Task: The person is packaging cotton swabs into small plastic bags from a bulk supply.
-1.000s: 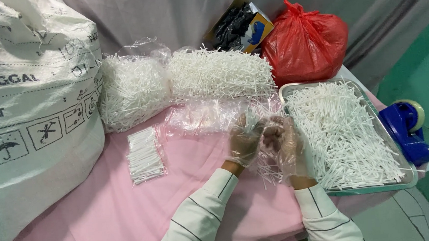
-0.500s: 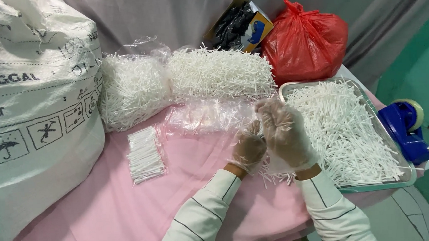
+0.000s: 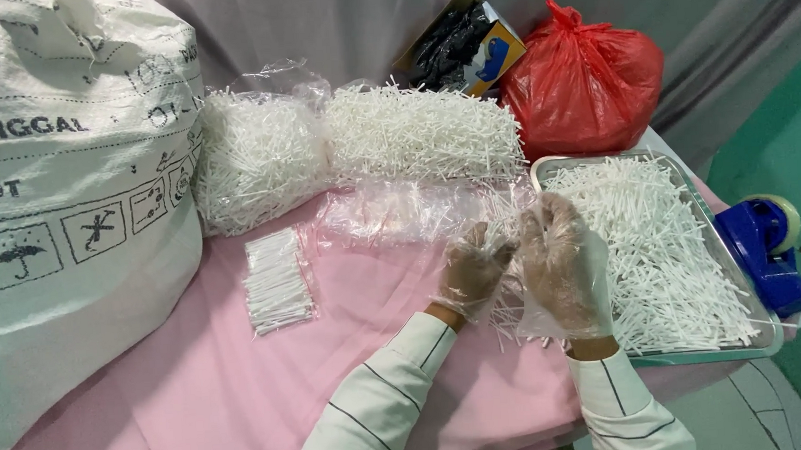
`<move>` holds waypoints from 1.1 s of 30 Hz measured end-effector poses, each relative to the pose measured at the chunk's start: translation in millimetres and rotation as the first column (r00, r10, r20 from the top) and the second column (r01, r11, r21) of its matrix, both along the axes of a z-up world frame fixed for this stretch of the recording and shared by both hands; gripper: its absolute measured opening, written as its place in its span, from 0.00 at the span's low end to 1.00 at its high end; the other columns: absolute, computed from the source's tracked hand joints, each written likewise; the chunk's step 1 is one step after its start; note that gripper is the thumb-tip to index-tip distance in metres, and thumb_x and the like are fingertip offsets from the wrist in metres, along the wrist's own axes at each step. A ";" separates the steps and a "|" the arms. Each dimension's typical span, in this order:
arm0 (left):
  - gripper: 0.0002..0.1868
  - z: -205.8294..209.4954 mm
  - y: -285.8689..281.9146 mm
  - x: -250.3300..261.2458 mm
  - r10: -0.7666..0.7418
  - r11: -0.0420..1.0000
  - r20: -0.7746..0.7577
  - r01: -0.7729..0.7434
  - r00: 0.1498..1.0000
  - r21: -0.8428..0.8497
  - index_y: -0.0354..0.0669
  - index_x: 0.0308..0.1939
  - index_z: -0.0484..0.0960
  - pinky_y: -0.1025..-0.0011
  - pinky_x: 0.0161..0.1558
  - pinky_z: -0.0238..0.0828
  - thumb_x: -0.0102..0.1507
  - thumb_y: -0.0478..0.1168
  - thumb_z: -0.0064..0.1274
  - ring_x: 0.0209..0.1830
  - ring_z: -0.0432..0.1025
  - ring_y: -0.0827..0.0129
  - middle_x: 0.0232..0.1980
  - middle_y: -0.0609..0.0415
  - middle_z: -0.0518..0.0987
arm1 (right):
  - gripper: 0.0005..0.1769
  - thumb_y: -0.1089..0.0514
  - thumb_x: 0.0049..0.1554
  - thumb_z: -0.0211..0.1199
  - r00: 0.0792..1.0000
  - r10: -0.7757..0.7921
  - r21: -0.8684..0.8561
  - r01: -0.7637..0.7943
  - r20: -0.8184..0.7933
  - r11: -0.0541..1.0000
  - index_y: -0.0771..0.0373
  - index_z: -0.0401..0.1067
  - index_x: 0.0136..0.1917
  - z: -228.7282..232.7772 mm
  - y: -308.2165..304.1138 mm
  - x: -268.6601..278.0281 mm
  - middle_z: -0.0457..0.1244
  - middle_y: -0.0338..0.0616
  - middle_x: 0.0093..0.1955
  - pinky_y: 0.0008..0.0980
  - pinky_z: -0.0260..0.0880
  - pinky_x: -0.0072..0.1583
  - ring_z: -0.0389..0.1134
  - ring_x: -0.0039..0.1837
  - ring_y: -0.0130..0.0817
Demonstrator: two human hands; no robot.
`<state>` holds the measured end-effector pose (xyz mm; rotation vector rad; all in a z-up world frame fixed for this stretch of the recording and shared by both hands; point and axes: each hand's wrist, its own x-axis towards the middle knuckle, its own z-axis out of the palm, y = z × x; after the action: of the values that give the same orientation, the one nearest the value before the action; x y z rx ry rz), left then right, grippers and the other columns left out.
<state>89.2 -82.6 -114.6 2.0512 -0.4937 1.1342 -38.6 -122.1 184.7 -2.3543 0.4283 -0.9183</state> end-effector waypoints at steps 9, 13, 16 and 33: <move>0.28 80.3 -4.6 -34.4 -0.183 0.982 -0.220 0.190 0.958 0.013 0.41 0.33 0.85 0.53 0.46 0.79 0.56 0.65 0.56 0.34 0.80 0.50 0.32 0.44 0.83 | 0.14 0.52 0.61 0.61 0.973 0.210 0.331 -0.169 -0.093 0.928 0.58 0.77 0.57 -8.1 13.3 1.5 0.71 0.50 0.47 0.45 0.75 0.49 0.74 0.55 0.47; 0.26 89.5 -8.9 -35.4 -0.260 0.962 -0.313 0.271 0.914 -0.006 0.36 0.32 0.85 0.53 0.43 0.80 0.58 0.59 0.56 0.31 0.80 0.45 0.28 0.40 0.82 | 0.14 0.54 0.52 0.67 0.967 0.206 0.220 -0.171 -0.149 0.960 0.56 0.79 0.52 -7.4 13.1 6.2 0.72 0.49 0.44 0.44 0.75 0.50 0.74 0.54 0.48; 0.24 146.9 -18.7 -49.3 -0.282 0.959 -0.445 0.243 0.850 -0.143 0.33 0.32 0.79 0.70 0.45 0.77 0.65 0.55 0.49 0.30 0.77 0.59 0.24 0.47 0.76 | 0.12 0.55 0.52 0.67 0.957 0.232 0.218 -0.192 -0.175 0.957 0.57 0.79 0.50 -12.8 10.3 10.1 0.72 0.50 0.44 0.44 0.75 0.49 0.75 0.53 0.48; 0.30 34.6 -48.1 11.1 0.953 0.286 0.049 -0.939 0.300 0.190 0.37 0.55 0.71 0.70 0.54 0.76 0.63 0.59 0.55 0.49 0.75 0.59 0.46 0.46 0.76 | 0.10 0.55 0.62 0.58 0.990 0.011 0.407 0.046 -0.137 0.912 0.61 0.77 0.46 -42.3 -27.2 21.8 0.67 0.44 0.33 0.37 0.68 0.46 0.69 0.41 0.33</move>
<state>100.2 -130.7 -80.0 2.5747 0.9314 1.6754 -16.8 -149.3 142.4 -2.0320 0.6319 -0.6028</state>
